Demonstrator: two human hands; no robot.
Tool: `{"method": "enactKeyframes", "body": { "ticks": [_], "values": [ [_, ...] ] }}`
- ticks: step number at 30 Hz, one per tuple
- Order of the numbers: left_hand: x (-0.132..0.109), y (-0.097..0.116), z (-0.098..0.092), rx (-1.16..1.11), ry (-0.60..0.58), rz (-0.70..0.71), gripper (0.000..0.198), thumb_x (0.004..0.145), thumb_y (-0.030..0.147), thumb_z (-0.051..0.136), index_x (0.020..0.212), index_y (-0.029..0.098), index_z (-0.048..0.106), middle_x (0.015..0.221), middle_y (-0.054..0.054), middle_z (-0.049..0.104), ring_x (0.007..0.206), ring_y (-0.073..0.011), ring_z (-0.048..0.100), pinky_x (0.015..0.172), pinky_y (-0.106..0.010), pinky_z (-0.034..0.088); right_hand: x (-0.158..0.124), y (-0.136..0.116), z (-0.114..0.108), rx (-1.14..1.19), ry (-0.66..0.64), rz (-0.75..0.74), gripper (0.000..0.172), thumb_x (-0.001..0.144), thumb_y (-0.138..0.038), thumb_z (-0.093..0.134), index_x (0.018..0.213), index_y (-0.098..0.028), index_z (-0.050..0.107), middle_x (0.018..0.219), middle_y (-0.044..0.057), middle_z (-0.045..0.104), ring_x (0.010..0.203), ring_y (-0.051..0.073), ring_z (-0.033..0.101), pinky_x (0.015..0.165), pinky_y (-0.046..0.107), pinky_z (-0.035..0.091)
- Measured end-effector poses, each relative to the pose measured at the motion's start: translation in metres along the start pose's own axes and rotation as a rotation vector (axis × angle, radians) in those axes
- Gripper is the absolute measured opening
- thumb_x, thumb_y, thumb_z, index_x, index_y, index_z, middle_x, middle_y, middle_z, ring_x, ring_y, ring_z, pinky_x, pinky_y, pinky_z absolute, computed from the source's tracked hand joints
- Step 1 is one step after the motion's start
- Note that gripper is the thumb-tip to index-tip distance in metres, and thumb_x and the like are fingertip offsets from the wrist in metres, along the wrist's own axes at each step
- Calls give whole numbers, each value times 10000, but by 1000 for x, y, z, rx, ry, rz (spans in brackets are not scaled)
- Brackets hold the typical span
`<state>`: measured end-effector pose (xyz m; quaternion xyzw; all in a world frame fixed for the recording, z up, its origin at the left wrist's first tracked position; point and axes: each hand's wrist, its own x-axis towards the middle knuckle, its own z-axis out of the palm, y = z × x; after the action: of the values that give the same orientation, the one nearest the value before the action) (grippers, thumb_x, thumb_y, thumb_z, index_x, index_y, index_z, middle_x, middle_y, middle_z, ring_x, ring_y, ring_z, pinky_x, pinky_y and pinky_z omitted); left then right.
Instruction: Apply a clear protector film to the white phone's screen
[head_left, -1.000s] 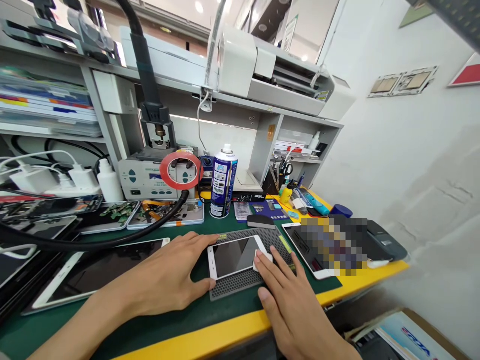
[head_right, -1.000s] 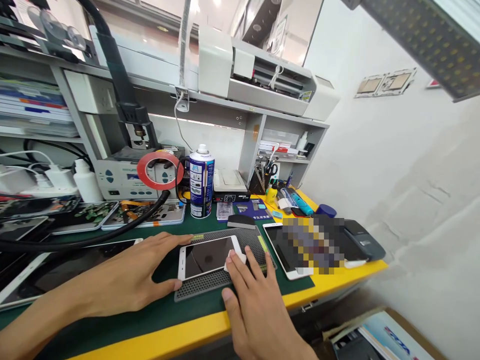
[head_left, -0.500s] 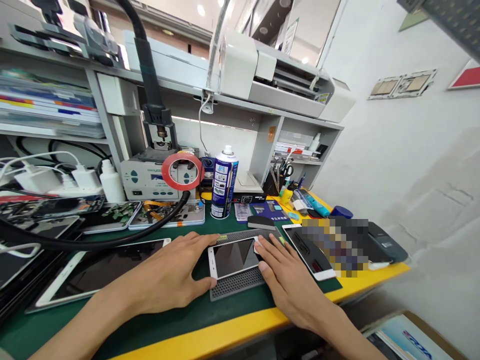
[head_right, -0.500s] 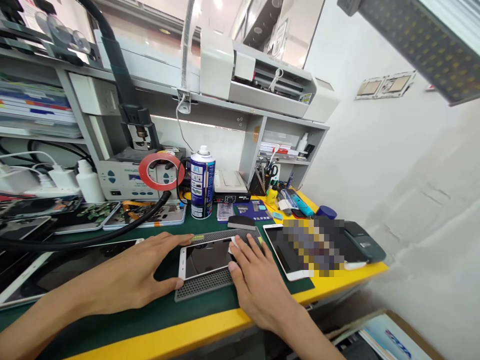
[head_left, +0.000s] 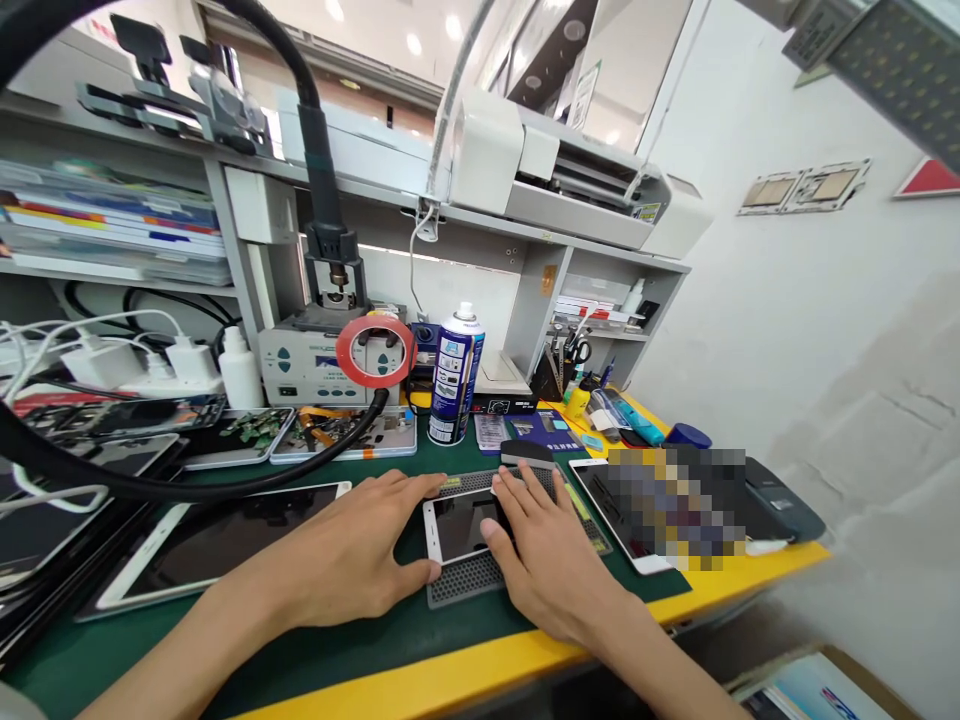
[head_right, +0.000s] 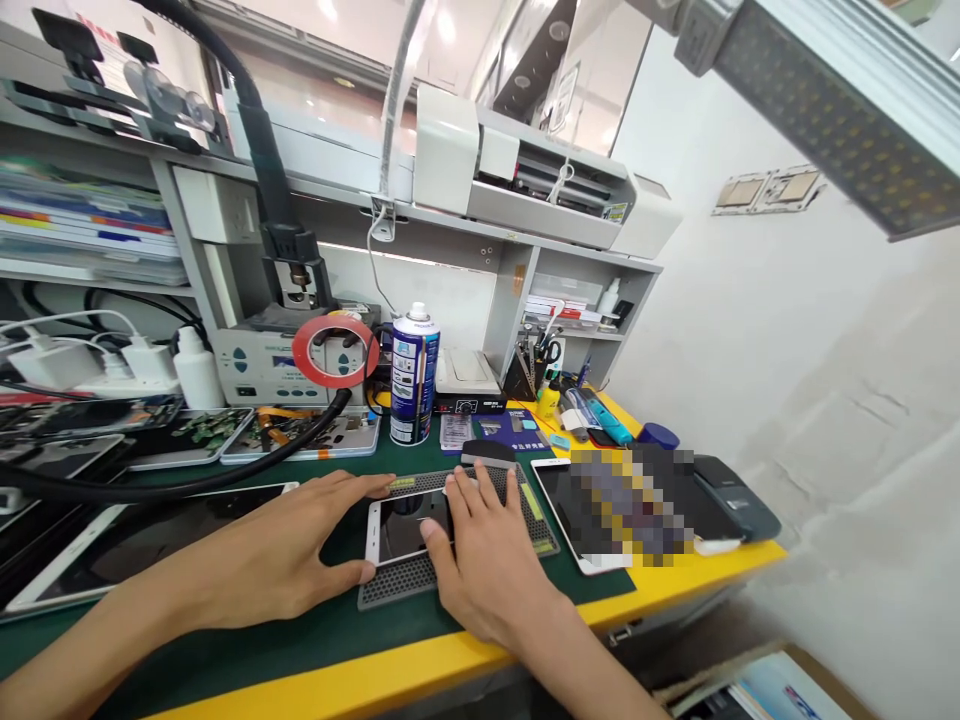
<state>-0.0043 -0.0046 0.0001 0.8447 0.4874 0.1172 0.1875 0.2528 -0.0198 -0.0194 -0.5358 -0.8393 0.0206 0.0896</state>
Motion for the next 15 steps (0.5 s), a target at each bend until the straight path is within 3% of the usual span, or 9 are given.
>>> {"method": "enactKeyframes", "body": {
  "ticks": [5, 8, 12, 15],
  "values": [
    [-2, 9, -7, -1, -52, -32, 814, 867, 569, 600, 1586, 273, 357, 1608, -70, 424, 1515, -393, 287, 1188, -571, 357, 5, -30, 3, 82, -24, -72, 721, 1071, -570, 164, 1587, -97, 338, 1655, 108, 265, 1563, 326, 93, 1246, 632, 4],
    [-3, 8, -7, -10, -30, -2, 800, 877, 504, 588, 1592, 243, 343, 1615, -87, 410, 1505, -380, 316, 1189, -557, 362, 8, -46, 2, 128, -48, -141, 716, 1073, -564, 149, 1601, -106, 305, 1664, 108, 246, 1564, 325, 67, 1240, 637, -23],
    [-2, 4, -6, -28, -31, 38, 824, 842, 384, 610, 1600, 243, 320, 1624, -82, 394, 1497, -346, 350, 1199, -503, 366, 9, -58, -3, 214, -101, -202, 650, 1085, -519, 136, 1628, -176, 236, 1680, 45, 225, 1567, 308, 44, 1239, 644, -14],
    [-2, 5, -7, -29, -49, 23, 837, 835, 395, 615, 1600, 231, 318, 1625, -86, 392, 1505, -346, 334, 1200, -505, 363, 6, -60, -8, 253, -122, -223, 636, 1086, -519, 153, 1629, -200, 242, 1678, 33, 237, 1569, 298, 42, 1236, 640, -40]
  ]
}}
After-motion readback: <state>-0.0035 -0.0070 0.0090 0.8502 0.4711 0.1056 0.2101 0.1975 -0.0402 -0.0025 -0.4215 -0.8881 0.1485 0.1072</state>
